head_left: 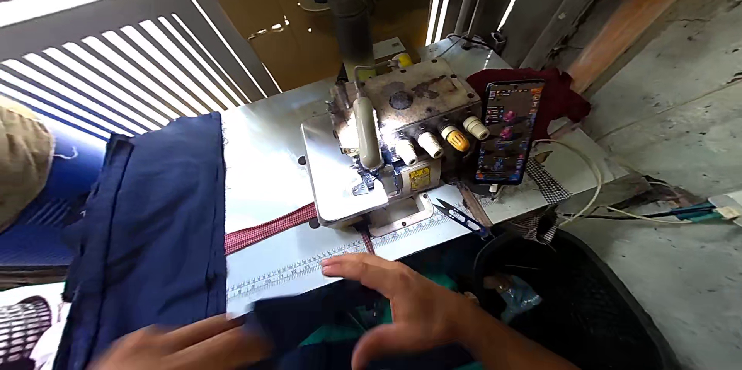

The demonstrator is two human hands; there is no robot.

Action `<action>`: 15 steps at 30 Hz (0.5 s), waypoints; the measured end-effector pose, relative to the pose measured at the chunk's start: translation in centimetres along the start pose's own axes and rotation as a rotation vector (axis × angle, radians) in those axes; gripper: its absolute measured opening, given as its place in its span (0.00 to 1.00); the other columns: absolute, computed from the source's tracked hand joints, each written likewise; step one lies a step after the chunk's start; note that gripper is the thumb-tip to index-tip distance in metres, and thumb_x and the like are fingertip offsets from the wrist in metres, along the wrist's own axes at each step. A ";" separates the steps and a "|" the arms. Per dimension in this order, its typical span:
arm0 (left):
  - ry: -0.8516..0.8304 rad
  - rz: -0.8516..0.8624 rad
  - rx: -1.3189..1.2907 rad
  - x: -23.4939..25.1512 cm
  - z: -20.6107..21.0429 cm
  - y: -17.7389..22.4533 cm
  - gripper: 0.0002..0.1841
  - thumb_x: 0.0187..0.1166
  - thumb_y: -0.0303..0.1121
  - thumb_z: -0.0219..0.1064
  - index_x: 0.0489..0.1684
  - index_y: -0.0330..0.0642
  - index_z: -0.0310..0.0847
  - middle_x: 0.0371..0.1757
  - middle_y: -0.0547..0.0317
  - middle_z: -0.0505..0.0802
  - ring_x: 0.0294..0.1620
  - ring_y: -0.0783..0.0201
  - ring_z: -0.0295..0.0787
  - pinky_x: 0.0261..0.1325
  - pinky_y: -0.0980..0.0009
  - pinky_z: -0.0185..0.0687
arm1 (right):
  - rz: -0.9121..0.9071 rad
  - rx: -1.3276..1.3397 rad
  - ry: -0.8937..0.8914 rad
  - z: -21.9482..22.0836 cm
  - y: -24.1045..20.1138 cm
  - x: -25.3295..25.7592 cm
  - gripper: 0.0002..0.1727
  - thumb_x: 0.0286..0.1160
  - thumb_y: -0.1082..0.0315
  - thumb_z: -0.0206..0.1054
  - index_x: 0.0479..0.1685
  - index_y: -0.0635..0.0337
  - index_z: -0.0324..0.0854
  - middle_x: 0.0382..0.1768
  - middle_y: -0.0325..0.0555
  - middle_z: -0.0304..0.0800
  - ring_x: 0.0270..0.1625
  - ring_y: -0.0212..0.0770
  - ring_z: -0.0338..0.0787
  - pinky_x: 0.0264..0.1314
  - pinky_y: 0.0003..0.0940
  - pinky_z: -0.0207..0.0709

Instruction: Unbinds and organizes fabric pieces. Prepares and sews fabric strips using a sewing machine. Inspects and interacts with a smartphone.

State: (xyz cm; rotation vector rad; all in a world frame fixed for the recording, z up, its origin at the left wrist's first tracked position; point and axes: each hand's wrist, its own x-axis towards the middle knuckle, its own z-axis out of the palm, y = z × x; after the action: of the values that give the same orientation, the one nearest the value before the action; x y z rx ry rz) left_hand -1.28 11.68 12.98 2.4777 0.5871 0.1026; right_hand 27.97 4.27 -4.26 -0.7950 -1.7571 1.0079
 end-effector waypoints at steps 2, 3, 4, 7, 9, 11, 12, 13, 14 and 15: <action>-0.019 0.184 0.170 7.0 4.6 -0.5 0.13 0.82 0.47 0.66 0.38 0.49 0.87 0.31 0.60 0.92 0.24 0.61 0.88 0.20 0.61 0.78 | -0.047 0.094 0.003 0.8 -0.6 0.6 0.41 0.67 0.47 0.79 0.72 0.72 0.78 0.65 0.54 0.89 0.71 0.38 0.86 0.76 0.36 0.79; -0.002 0.236 0.204 9.7 5.7 -1.2 0.13 0.79 0.49 0.67 0.34 0.52 0.86 0.26 0.65 0.88 0.20 0.65 0.85 0.17 0.63 0.76 | -0.028 0.073 0.055 1.0 -0.3 0.6 0.29 0.71 0.52 0.78 0.59 0.69 0.84 0.49 0.49 0.94 0.54 0.32 0.92 0.60 0.31 0.85; -0.008 0.251 0.192 12.0 5.6 -2.0 0.13 0.75 0.50 0.70 0.30 0.52 0.85 0.23 0.67 0.86 0.19 0.66 0.83 0.18 0.64 0.76 | 0.009 0.036 0.127 0.9 0.1 0.5 0.17 0.76 0.57 0.75 0.46 0.66 0.87 0.34 0.44 0.93 0.39 0.28 0.91 0.43 0.27 0.85; -0.044 0.163 0.041 17.4 3.1 -6.1 0.12 0.68 0.45 0.79 0.27 0.47 0.86 0.20 0.69 0.84 0.21 0.75 0.79 0.24 0.73 0.75 | 0.224 -0.057 0.267 -0.6 1.9 0.5 0.12 0.83 0.59 0.67 0.41 0.58 0.91 0.32 0.36 0.93 0.35 0.24 0.90 0.40 0.27 0.86; 0.000 0.087 -0.054 19.5 2.7 -9.1 0.10 0.66 0.41 0.81 0.27 0.49 0.87 0.20 0.74 0.85 0.20 0.81 0.78 0.25 0.81 0.75 | 0.366 0.009 0.348 -1.3 3.7 1.0 0.12 0.80 0.59 0.70 0.47 0.58 0.90 0.37 0.35 0.95 0.39 0.25 0.93 0.46 0.28 0.89; 0.127 0.028 -0.054 20.3 3.8 -10.8 0.10 0.63 0.41 0.83 0.31 0.49 0.90 0.24 0.73 0.90 0.24 0.81 0.84 0.30 0.80 0.82 | 0.451 0.140 0.432 -1.4 5.1 1.3 0.16 0.73 0.62 0.76 0.53 0.62 0.85 0.40 0.38 0.96 0.42 0.28 0.95 0.49 0.28 0.90; 0.242 -0.002 -0.024 20.2 4.8 -11.0 0.12 0.61 0.42 0.84 0.34 0.50 0.90 0.28 0.72 0.91 0.27 0.79 0.86 0.32 0.78 0.84 | 0.465 0.189 0.445 -1.4 5.3 1.3 0.18 0.72 0.63 0.78 0.56 0.62 0.83 0.42 0.38 0.97 0.43 0.29 0.95 0.51 0.29 0.91; 0.360 -0.038 0.038 19.7 5.9 -10.5 0.16 0.61 0.44 0.84 0.41 0.50 0.89 0.35 0.69 0.92 0.33 0.74 0.87 0.36 0.72 0.86 | 0.462 0.221 0.434 -1.4 5.4 1.0 0.18 0.73 0.64 0.77 0.57 0.62 0.82 0.42 0.38 0.97 0.44 0.29 0.95 0.51 0.28 0.91; 0.459 -0.073 0.102 18.9 7.1 -9.8 0.18 0.64 0.45 0.83 0.46 0.48 0.89 0.42 0.63 0.91 0.40 0.67 0.87 0.41 0.64 0.86 | 0.446 0.234 0.412 -1.2 5.4 0.5 0.17 0.76 0.64 0.74 0.59 0.62 0.81 0.43 0.39 0.97 0.44 0.30 0.95 0.50 0.29 0.91; 0.548 -0.106 0.170 17.9 8.7 -8.8 0.16 0.70 0.46 0.79 0.46 0.47 0.90 0.46 0.59 0.91 0.44 0.62 0.88 0.45 0.60 0.86 | 0.428 0.224 0.382 -1.0 5.3 -0.2 0.15 0.79 0.64 0.72 0.58 0.62 0.83 0.42 0.38 0.96 0.44 0.29 0.95 0.49 0.29 0.91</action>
State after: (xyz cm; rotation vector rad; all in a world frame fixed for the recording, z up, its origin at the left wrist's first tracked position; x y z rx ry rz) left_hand 13.14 21.30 -0.16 2.5736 0.9851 0.7329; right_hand 29.45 6.80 -8.86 -1.1602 -1.1499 1.2117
